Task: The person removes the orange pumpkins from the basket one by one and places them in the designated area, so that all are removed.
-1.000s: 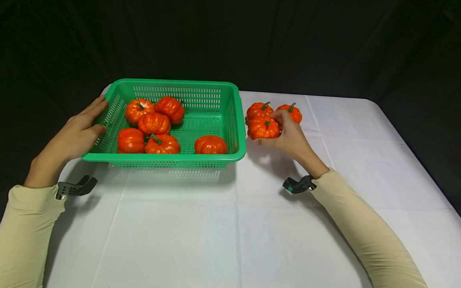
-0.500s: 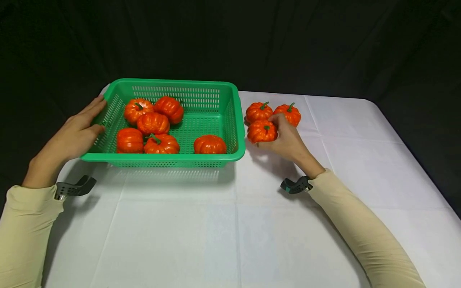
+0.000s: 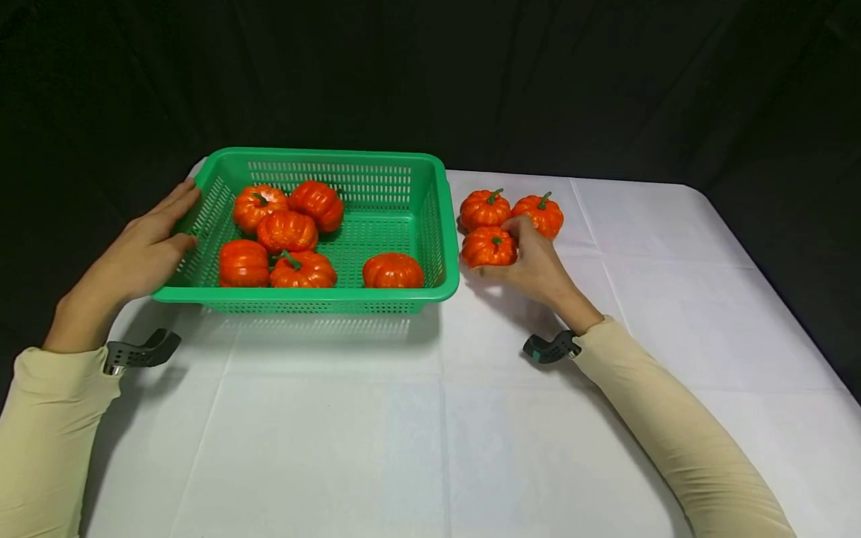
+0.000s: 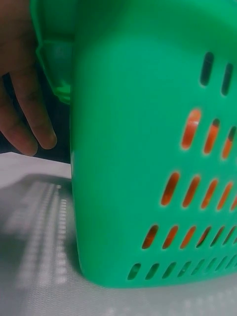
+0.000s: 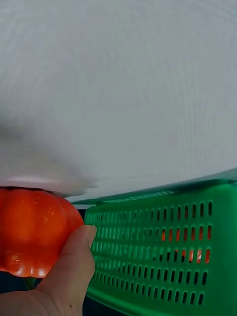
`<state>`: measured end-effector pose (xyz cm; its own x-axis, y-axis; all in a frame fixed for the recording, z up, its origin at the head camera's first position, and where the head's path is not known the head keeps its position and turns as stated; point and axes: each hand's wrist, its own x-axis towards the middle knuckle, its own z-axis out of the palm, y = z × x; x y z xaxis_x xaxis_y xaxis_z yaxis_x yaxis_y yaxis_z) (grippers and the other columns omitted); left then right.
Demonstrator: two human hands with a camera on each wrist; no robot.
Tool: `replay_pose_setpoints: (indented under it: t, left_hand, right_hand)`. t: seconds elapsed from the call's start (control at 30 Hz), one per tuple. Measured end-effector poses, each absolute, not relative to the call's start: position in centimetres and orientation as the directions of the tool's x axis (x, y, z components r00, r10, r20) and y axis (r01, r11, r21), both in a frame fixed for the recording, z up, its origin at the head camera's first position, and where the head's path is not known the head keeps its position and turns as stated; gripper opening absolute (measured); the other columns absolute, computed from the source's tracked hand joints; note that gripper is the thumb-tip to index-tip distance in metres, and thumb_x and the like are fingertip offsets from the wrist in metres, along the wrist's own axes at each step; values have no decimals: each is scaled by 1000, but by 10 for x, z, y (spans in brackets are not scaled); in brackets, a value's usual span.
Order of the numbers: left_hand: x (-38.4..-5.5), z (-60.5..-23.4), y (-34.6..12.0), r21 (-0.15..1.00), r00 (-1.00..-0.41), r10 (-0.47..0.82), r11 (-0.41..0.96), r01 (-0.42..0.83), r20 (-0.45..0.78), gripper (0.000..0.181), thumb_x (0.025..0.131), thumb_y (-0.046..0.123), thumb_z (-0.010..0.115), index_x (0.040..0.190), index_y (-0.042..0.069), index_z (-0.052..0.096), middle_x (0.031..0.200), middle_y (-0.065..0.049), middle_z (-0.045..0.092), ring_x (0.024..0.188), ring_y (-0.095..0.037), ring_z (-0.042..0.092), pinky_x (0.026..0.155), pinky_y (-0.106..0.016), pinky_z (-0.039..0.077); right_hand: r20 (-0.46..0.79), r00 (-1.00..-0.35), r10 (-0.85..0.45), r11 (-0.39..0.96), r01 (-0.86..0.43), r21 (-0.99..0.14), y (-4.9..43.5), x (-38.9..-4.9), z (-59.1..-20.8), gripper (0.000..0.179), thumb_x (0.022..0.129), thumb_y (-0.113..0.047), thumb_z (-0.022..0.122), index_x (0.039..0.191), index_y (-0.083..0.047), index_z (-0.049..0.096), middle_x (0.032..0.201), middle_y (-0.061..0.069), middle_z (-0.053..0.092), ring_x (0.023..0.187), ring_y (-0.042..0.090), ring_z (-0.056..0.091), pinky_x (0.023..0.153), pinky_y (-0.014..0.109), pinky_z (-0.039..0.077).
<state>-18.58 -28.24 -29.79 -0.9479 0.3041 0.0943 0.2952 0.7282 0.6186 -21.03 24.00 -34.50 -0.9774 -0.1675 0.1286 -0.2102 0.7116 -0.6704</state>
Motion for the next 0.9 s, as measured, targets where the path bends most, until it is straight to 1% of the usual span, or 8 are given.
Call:
replay_pose_setpoints:
  t: [0.3,0.53,0.73,0.9]
  left_hand:
    - [-186,-298,-282,617,-949,300,730,293,96,64,106,7,40,163,-4,13,173,-14,-1,156,-40,0,122,-59,1]
    - [-185,-298,-282,621,-950,298,729,290,93,64,107,7,40,163,-5,12,173,-15,-2,156,-40,0,122,-57,1]
    - [-184,-298,-282,623,-948,305,725,293,91,64,107,7,40,164,-4,12,172,-15,-3,156,-41,-1,122,-58,0]
    - [-185,-298,-281,619,-950,299,731,288,89,64,107,7,39,163,-4,13,173,-15,-2,156,-40,0,122,-58,1]
  right_hand:
    - [120,-975,-187,733,-220,-644,239,-210,-346,82,81,-23,90,142,5,42,136,26,54,127,43,52,109,57,40]
    - [67,-978,-197,746,-194,-638,238,-209,-340,90,82,-28,90,149,4,39,143,23,51,132,41,49,109,58,41]
    - [12,-977,-212,764,-173,-621,239,-205,-326,93,81,-28,90,150,5,39,144,24,51,131,41,49,108,58,43]
    - [23,-973,-228,769,-195,-608,237,-202,-306,89,85,-26,86,152,7,38,147,25,48,131,43,49,109,57,42]
